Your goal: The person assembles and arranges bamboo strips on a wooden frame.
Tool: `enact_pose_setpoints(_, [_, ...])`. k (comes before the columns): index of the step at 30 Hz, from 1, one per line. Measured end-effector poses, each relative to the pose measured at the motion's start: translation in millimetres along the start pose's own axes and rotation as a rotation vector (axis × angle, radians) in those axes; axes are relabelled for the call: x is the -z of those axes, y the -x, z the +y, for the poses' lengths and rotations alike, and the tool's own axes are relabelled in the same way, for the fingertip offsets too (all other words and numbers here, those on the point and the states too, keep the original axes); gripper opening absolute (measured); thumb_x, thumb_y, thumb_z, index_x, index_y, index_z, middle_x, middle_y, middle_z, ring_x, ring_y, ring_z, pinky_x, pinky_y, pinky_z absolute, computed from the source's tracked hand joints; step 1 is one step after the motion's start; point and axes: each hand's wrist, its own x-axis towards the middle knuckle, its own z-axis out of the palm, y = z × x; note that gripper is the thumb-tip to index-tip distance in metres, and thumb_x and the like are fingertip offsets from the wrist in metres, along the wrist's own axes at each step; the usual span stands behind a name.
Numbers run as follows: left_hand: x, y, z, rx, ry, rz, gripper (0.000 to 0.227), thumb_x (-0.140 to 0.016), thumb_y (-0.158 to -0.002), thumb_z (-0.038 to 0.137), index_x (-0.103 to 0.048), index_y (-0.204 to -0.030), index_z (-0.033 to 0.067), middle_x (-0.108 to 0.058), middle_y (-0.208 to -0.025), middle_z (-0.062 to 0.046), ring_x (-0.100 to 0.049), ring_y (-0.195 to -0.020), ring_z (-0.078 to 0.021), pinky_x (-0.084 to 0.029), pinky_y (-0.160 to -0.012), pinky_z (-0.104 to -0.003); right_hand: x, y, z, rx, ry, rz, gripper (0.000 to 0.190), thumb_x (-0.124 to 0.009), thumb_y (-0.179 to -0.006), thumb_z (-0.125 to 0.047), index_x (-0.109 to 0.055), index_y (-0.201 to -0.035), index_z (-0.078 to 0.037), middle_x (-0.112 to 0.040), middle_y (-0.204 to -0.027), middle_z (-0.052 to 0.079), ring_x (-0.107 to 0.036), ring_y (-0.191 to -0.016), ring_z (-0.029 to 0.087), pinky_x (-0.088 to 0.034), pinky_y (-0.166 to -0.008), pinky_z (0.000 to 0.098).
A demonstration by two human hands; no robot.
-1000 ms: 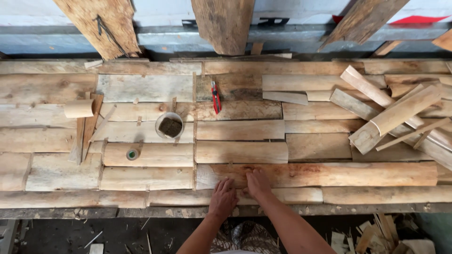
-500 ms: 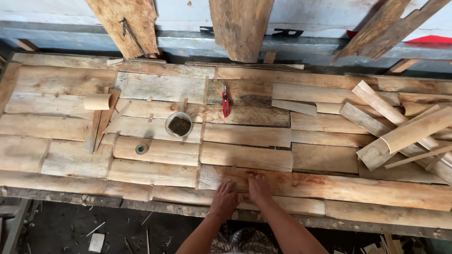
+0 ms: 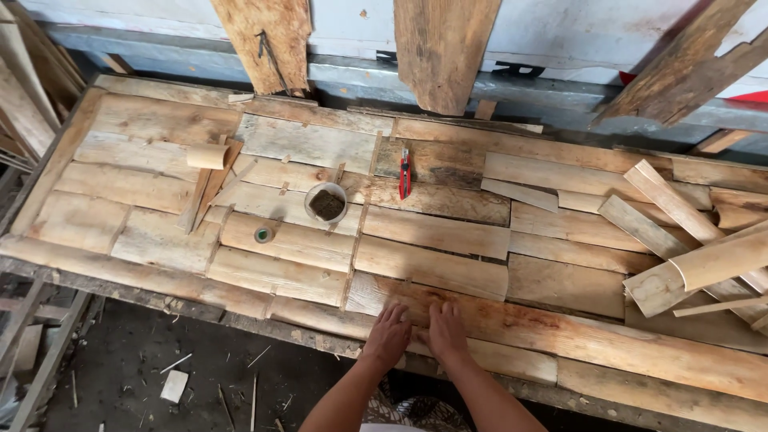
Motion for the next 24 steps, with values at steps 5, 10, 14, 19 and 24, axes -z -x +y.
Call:
enact_pose_setpoints(5, [-1.2,-1.1,5.9,0.037,0.011,-0.001,0.019,-0.061,-0.097,0.020,-0.069,-0.103,0.0048,-0.047,-0.152,-0.018,-0.035,-0.148,-0.0365,-0.027,-0.121,-0.048,17.0,17.1,-11.6,-0.002,0.045,0.004,0.062,-0.084,-0.087,-0.035,-0.050,-0.130,-0.006,-0.045,-0.136,0.017,-0.040,-0.132,0.037,-0.043,-0.106,0.0461])
enact_pose_setpoints(10, [6.4,0.5,12.2,0.123,0.092,-0.047,0.018,-0.060,-0.097,0.021,-0.070,-0.102,0.0082,-0.044,-0.154,-0.016,-0.030,-0.149,-0.0338,-0.025,-0.119,-0.050,13.7,20.3,-6.8,0.027,0.015,0.021,0.051,-0.079,-0.092,-0.037,-0.053,-0.123,-0.006,-0.047,-0.134,0.016,-0.040,-0.131,0.036,-0.041,-0.108,0.0457])
enact_pose_setpoints(14, [18.6,-3.9,16.2,0.192,0.186,-0.047,0.015,-0.061,-0.096,0.020,-0.071,-0.096,0.0096,-0.051,-0.151,-0.013,-0.036,-0.148,-0.0321,-0.030,-0.120,-0.047,24.9,25.0,-8.2,0.005,-0.084,-0.004,0.041,-0.076,-0.093,-0.037,-0.058,-0.113,-0.006,-0.052,-0.127,0.014,-0.043,-0.129,0.035,-0.042,-0.107,0.0445])
enact_pose_setpoints(19, [22.0,-4.1,15.0,0.188,0.239,-0.039,0.011,-0.067,-0.092,0.020,-0.072,-0.093,0.0099,-0.055,-0.147,-0.015,-0.042,-0.146,-0.0326,-0.033,-0.120,-0.043,12.2,22.4,2.1,0.101,-0.098,0.117,0.025,-0.077,-0.088,-0.024,-0.066,-0.102,-0.007,-0.056,-0.121,0.015,-0.045,-0.126,0.036,-0.041,-0.107,0.0451])
enact_pose_setpoints(24, [27.4,-0.1,19.3,0.171,0.351,0.048,0.016,-0.076,-0.083,0.016,-0.073,-0.097,0.0079,-0.053,-0.148,-0.019,-0.042,-0.142,-0.0364,-0.034,-0.117,-0.042,9.0,17.4,7.7,0.060,-0.188,0.149,0.020,-0.077,-0.086,-0.025,-0.070,-0.098,-0.010,-0.060,-0.115,0.014,-0.051,-0.121,0.035,-0.044,-0.106,0.0446])
